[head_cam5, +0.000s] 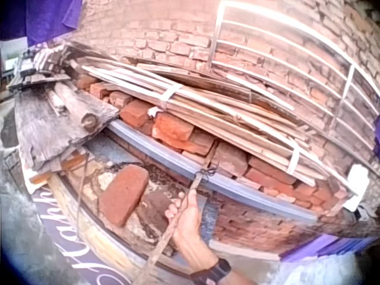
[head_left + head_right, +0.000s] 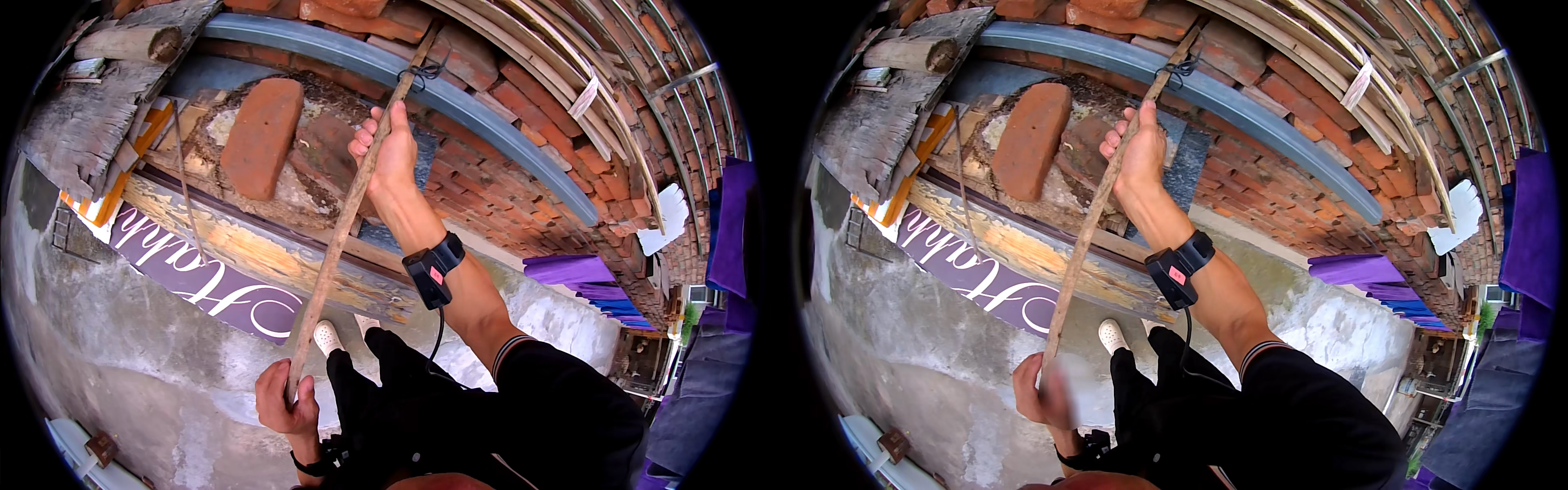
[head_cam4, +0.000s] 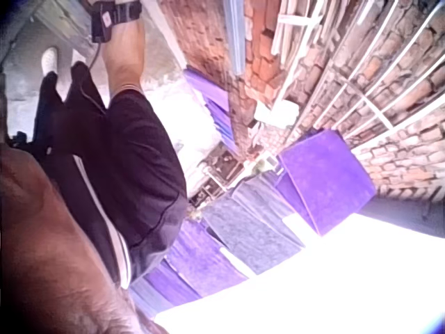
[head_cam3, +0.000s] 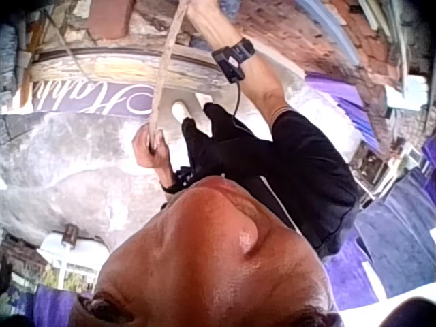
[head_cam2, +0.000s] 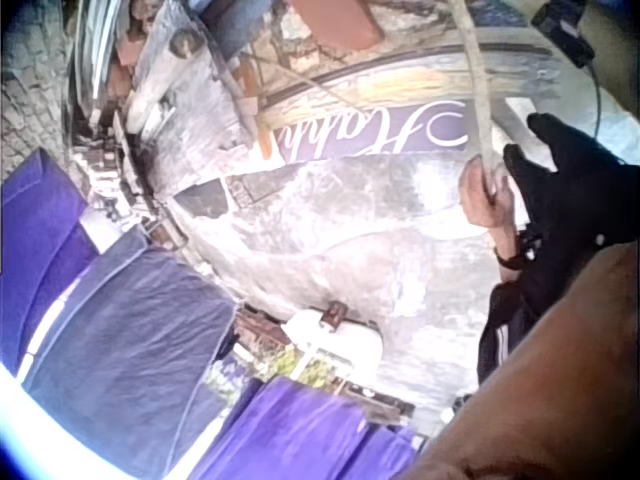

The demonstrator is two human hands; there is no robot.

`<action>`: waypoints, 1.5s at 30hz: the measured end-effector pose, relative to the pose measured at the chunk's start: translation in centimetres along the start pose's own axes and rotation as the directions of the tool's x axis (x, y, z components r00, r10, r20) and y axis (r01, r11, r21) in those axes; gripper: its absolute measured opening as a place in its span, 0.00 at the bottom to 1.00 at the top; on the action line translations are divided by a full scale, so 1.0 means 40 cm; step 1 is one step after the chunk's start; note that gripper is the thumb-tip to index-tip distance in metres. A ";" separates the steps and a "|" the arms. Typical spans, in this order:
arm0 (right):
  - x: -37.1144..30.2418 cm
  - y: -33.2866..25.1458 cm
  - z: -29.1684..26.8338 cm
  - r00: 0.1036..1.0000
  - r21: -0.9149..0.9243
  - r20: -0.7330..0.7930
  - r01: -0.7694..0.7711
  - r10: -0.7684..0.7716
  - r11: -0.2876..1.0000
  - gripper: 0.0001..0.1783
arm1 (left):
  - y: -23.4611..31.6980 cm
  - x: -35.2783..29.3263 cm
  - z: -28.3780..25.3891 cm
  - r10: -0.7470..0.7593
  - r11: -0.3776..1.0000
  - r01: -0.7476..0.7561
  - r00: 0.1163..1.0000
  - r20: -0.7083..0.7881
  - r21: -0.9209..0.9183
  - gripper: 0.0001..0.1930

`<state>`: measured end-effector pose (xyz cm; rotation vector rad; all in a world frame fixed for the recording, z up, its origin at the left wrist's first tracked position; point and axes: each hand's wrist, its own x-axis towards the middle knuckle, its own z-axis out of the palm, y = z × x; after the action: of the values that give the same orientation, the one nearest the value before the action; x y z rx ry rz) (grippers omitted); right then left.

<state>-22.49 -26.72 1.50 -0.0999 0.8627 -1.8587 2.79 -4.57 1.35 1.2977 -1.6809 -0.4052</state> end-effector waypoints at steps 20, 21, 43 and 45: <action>0.013 0.030 -0.001 1.000 -0.045 -0.021 0.015 -0.015 0.999 0.19 | -0.070 0.018 0.003 0.117 0.991 -0.121 0.990 0.083 0.048 0.20; 0.014 0.029 0.000 1.000 -0.043 -0.015 0.015 -0.015 0.999 0.19 | -0.071 0.021 0.003 0.123 0.991 -0.128 0.989 0.080 0.051 0.20; 0.002 -0.006 -0.013 0.999 -0.016 0.031 -0.010 0.010 1.000 0.19 | 0.002 -0.023 -0.010 0.120 0.991 -0.125 0.990 0.074 0.057 0.20; 0.003 -0.007 -0.005 1.000 -0.013 0.023 -0.001 0.001 1.000 0.19 | 0.005 -0.019 -0.014 0.115 0.991 -0.119 0.992 0.057 0.067 0.20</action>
<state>-22.87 -26.66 1.48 -0.1284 0.8592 -1.8476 3.14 -3.66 1.41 1.2406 -1.8203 -0.3158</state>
